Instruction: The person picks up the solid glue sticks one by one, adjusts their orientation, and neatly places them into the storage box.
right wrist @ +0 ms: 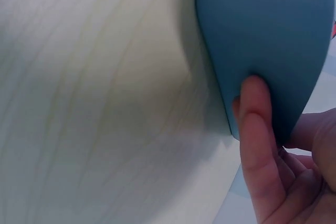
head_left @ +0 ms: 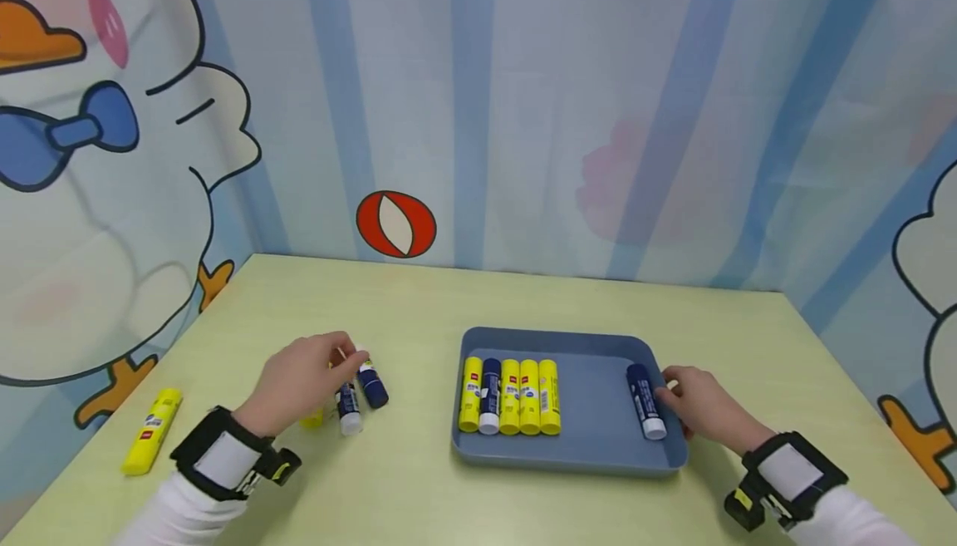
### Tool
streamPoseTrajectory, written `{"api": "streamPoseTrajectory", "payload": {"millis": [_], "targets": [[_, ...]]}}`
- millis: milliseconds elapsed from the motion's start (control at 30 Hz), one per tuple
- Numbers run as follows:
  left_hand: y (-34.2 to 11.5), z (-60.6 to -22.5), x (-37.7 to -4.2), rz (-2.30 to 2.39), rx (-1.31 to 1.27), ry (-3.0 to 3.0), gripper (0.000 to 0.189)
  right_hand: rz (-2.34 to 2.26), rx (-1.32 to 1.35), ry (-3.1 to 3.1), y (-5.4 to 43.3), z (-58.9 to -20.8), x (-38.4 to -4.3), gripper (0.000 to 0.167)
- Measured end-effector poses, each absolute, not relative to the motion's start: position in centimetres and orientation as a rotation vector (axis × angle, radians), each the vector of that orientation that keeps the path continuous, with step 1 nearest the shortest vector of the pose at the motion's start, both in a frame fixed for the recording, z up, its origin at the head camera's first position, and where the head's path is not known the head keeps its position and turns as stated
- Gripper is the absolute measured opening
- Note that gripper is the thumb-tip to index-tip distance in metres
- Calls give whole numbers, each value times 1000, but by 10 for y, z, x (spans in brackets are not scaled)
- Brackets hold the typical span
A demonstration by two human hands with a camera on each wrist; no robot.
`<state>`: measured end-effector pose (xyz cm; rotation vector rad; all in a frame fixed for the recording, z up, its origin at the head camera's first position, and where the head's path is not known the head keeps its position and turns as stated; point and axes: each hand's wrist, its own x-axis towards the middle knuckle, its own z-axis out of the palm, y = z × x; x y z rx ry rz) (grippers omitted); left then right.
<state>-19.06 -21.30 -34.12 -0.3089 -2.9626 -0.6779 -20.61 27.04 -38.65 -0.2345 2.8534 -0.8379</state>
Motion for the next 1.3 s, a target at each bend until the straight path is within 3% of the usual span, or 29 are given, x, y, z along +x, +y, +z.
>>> {"api": "streamPoseTrajectory", "payload": {"millis": [133, 433, 600, 933, 1300], "targets": [[-239, -344, -189, -531, -167, -2955, 28, -833, -235, 2862, 272, -386, -205, 25], [-261, -364, -193, -446, 46, -3208, 66, -813, -239, 2856, 272, -385, -206, 23], [-263, -368, -195, -416, 70, -3259, 61, -822, -241, 2852, 270, -385, -205, 22], [-265, -370, -204, -461, 52, -3233, 31, -833, -211, 2868, 272, -384, -205, 20], [-282, -373, -208, -525, 58, -3260, 30, -837, -192, 2846, 267, -382, -205, 20]]}}
